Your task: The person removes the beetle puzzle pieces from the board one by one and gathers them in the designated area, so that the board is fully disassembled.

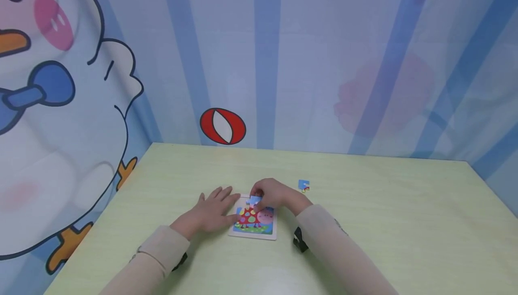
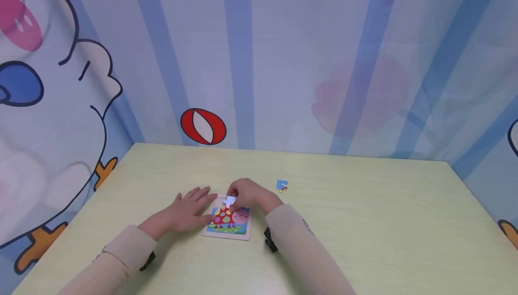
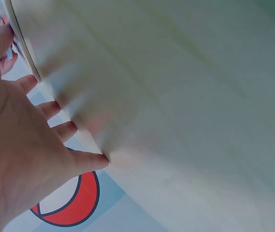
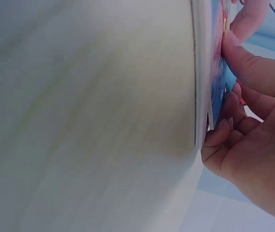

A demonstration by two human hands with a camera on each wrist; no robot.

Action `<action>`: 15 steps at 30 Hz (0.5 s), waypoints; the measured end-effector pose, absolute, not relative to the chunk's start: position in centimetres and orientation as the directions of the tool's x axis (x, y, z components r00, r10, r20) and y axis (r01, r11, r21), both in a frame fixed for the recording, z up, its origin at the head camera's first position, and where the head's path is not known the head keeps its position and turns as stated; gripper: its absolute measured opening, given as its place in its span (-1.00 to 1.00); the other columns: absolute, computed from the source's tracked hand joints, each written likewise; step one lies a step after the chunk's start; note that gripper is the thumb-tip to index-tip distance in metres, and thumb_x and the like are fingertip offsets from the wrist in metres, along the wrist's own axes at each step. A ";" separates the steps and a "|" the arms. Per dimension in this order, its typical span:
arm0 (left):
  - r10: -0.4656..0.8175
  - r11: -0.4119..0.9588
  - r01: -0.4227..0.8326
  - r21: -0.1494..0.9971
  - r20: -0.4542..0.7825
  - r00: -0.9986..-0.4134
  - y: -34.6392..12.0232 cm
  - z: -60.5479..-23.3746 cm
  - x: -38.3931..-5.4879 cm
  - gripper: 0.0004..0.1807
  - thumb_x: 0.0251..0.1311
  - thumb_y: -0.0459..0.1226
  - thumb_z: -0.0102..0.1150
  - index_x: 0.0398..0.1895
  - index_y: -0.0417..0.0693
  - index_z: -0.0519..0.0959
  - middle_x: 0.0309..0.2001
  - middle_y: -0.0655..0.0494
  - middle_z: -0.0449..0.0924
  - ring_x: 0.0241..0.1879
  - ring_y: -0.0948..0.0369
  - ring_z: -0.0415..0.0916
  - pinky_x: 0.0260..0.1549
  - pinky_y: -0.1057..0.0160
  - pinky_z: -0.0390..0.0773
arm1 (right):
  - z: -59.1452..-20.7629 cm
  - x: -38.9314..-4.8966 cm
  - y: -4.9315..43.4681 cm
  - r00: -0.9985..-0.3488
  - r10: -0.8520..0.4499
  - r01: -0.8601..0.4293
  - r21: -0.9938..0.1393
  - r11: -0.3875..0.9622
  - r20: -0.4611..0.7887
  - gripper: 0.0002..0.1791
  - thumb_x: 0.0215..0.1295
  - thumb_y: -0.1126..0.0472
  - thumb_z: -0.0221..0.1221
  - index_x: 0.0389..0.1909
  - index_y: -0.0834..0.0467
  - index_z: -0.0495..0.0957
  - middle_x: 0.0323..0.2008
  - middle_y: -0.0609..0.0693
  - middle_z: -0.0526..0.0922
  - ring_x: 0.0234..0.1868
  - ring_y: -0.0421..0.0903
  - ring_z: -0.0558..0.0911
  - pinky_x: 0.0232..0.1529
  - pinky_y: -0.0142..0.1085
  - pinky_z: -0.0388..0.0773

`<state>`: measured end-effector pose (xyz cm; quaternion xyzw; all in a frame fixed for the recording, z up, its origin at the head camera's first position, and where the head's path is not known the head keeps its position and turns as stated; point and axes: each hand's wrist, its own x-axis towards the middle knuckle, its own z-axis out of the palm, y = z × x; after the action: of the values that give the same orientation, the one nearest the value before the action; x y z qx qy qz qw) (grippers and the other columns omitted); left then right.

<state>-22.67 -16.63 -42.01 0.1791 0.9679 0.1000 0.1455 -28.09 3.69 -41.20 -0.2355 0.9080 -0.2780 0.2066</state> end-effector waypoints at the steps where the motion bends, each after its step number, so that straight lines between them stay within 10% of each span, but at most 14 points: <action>1: 0.375 0.916 0.317 0.245 -0.245 -0.894 -16.6 -42.0 -22.7 -0.26 0.31 0.14 -0.01 0.47 0.05 0.18 0.52 -0.08 -0.03 0.49 -0.15 -0.17 0.25 -0.46 -0.11 | -41.2 -28.1 3.7 -0.805 -0.542 -0.314 -0.602 0.734 -0.241 -0.72 0.13 0.22 0.37 -0.13 0.12 0.59 -0.25 -0.07 0.54 -0.18 -0.10 0.46 -0.02 -0.23 0.49; 15: 0.372 0.917 0.315 0.244 -0.243 -0.896 -16.6 -42.0 -22.6 -0.26 0.30 0.14 0.00 0.47 0.04 0.18 0.51 -0.08 -0.03 0.49 -0.16 -0.16 0.25 -0.46 -0.11 | -41.4 -28.4 4.3 -0.799 -0.568 -0.336 -0.635 0.696 -0.199 -0.77 0.13 0.21 0.37 -0.19 0.01 0.60 -0.33 -0.06 0.53 -0.25 -0.10 0.47 -0.19 -0.28 0.49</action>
<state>-22.61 -16.58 -42.03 0.1774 0.9684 0.0999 0.1438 -28.43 4.34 -41.41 -0.2510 0.9001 -0.2987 0.1939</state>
